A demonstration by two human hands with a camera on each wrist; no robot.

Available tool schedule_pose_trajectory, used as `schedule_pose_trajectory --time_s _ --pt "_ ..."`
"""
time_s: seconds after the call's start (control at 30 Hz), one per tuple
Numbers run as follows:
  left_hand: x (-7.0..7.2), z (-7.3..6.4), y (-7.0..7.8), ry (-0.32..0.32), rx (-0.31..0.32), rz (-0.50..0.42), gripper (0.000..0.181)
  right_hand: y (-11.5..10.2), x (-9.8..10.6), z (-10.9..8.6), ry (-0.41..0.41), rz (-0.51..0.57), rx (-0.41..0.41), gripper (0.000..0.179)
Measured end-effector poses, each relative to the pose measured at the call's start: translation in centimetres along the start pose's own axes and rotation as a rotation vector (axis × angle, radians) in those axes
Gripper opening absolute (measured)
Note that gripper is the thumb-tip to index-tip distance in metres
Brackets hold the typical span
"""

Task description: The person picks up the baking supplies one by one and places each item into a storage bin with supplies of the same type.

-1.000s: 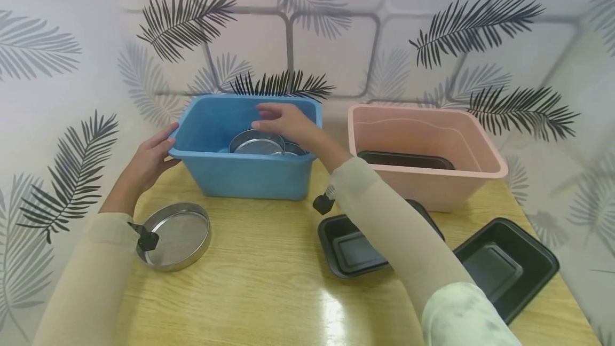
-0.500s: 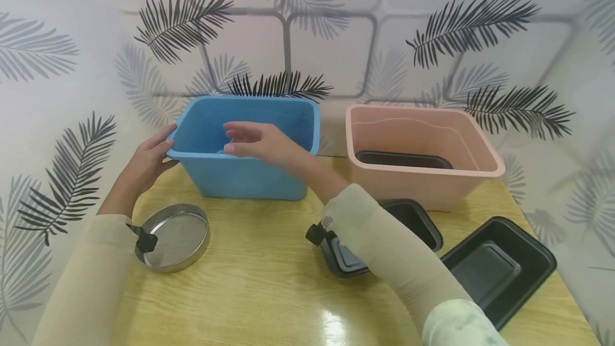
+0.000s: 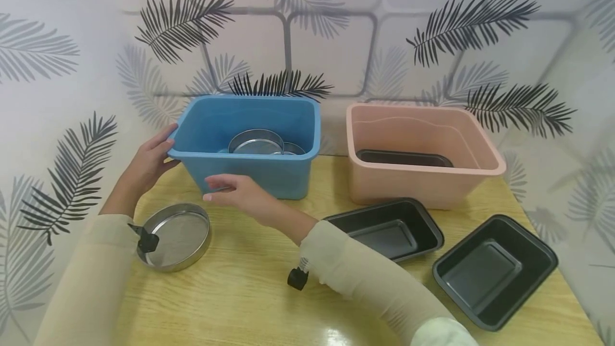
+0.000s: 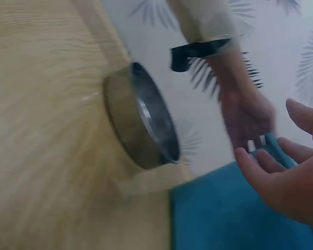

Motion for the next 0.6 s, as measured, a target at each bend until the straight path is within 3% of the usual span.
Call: schedule_pose_trajectory --time_s 0.17,0.4,0.6 --pt "0.1 -0.1 -0.1 -0.004 -0.002 -0.021 0.065 3.4 -2.1 0.8 0.035 0.029 -0.101 0.056" --pt "0.2 -0.1 -0.2 -0.002 -0.012 -0.03 0.063 7.3 -4.8 1.0 0.088 0.039 -0.108 0.064" --pt "0.2 -0.1 -0.4 0.008 -0.007 -0.018 0.062 8.8 -6.5 1.4 0.14 0.095 -0.137 0.064"
Point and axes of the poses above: each hand's wrist, its own z-axis towards the middle knuckle, its own x-axis out of the back of the hand, y = z × x, the point moved 2 cm from there along z, towards the middle knuckle, and after that the axes turned 10 degrees about y, right-handed, at the moved point
